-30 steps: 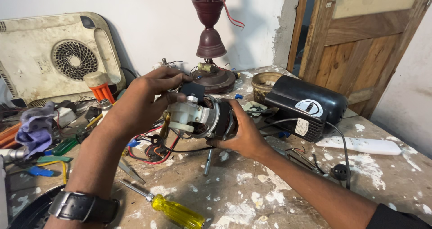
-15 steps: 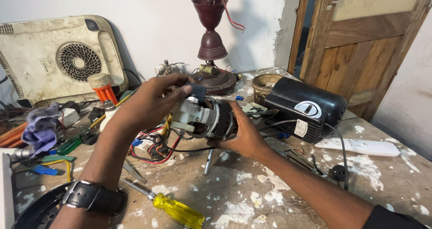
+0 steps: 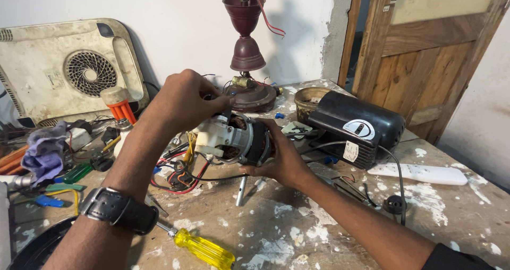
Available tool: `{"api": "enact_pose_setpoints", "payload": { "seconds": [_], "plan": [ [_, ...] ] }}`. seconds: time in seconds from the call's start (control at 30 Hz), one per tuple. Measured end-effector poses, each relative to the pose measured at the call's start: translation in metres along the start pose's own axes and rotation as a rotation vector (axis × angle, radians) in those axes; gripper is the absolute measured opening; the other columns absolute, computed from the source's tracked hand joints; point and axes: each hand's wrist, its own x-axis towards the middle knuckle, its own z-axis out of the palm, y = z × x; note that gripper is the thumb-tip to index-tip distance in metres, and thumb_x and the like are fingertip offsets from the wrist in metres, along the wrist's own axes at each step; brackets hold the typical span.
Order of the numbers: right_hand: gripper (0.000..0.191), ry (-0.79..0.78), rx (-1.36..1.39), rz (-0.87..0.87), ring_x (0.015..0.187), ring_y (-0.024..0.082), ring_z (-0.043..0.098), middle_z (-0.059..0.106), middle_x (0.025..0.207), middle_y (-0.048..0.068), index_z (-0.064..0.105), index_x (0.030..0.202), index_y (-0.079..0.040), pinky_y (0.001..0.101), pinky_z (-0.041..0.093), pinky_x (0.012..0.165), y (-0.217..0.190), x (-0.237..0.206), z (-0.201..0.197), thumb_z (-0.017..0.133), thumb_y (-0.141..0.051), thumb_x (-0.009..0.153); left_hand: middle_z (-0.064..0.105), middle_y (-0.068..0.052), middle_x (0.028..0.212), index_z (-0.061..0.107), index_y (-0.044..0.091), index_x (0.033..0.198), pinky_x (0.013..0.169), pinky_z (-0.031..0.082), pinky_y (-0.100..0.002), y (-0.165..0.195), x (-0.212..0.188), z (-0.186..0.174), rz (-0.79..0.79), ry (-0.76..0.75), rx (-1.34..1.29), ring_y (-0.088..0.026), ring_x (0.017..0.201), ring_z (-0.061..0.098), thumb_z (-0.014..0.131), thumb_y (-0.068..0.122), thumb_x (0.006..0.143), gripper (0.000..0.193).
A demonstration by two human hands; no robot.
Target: The person works on a small electric motor on a cluttered workbench, holding the motor steady and using a yellow-handled screwdriver to loosen and remove screws from its housing. They reposition and turn the motor repeatedly while unscrewing and adjusting its parts.
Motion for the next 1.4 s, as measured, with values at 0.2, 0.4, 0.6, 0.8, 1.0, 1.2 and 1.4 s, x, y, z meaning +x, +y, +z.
{"api": "enact_pose_setpoints", "payload": {
  "seconds": [0.2,0.4,0.6,0.8,1.0,1.2,1.4],
  "plan": [
    [0.102,-0.004,0.100,-0.034,0.124,0.022,0.064,0.063,0.135,0.014,0.037,0.147,-0.006,0.0379,0.056,0.106,-0.003,-0.002,0.000,0.095,-0.024,0.066,0.076,-0.013,0.072,0.082,0.008,0.096,0.060,0.058,-0.036,0.005,-0.003,-0.002,0.068,0.059,-0.007,-0.020,0.058,0.072,0.080,0.026,0.084,0.021],
    [0.100,0.018,0.062,-0.120,0.124,0.020,0.063,0.062,0.135,0.015,0.037,0.145,-0.005,0.0365,0.054,0.107,-0.004,-0.001,0.000,0.097,-0.021,0.066,0.075,-0.015,0.070,0.083,0.008,0.093,0.064,0.057,-0.041,0.008,-0.010,-0.002,0.182,0.093,0.083,-0.027,0.058,0.072,0.076,0.024,0.086,0.019],
    [0.092,-0.019,0.134,-0.127,0.119,0.017,0.068,0.067,0.131,0.013,0.041,0.143,-0.005,0.0341,0.057,0.103,-0.006,-0.005,-0.001,0.094,-0.020,0.071,0.074,-0.019,0.071,0.081,0.006,0.095,0.068,0.057,-0.043,0.016,-0.024,-0.005,0.051,0.176,0.102,-0.031,0.063,0.072,0.088,0.033,0.074,0.035],
    [0.094,0.001,0.119,-0.068,0.116,0.017,0.066,0.066,0.131,0.012,0.041,0.144,-0.005,0.0338,0.057,0.099,-0.006,-0.004,-0.001,0.095,-0.018,0.068,0.077,-0.016,0.078,0.079,0.005,0.102,0.068,0.059,-0.037,0.017,-0.042,0.004,-0.095,0.315,-0.084,-0.024,0.065,0.076,0.091,0.027,0.073,0.038],
    [0.100,-0.006,0.183,-0.050,0.124,0.019,0.062,0.060,0.137,0.013,0.037,0.148,-0.006,0.0363,0.055,0.107,-0.005,-0.001,0.001,0.094,-0.015,0.067,0.079,-0.015,0.085,0.082,0.008,0.102,0.068,0.061,-0.031,0.006,-0.033,0.007,0.067,0.351,-0.177,-0.017,0.072,0.077,0.085,0.014,0.076,0.028],
    [0.109,0.046,0.044,-0.050,0.125,0.022,0.062,0.062,0.137,0.014,0.033,0.149,-0.005,0.0358,0.050,0.110,-0.005,-0.002,0.001,0.097,-0.015,0.062,0.082,-0.010,0.089,0.079,0.006,0.108,0.068,0.061,-0.027,-0.006,-0.039,0.010,0.138,0.262,-0.364,-0.011,0.079,0.078,0.079,0.009,0.083,0.026],
    [0.103,0.040,0.046,-0.095,0.128,0.023,0.061,0.063,0.136,0.013,0.038,0.147,-0.005,0.0361,0.048,0.112,-0.005,-0.001,0.001,0.098,-0.015,0.064,0.081,-0.011,0.093,0.076,0.002,0.112,0.071,0.061,-0.028,-0.017,-0.037,0.015,0.260,0.294,-0.319,-0.014,0.082,0.078,0.078,0.008,0.086,0.027]
  ]
}}
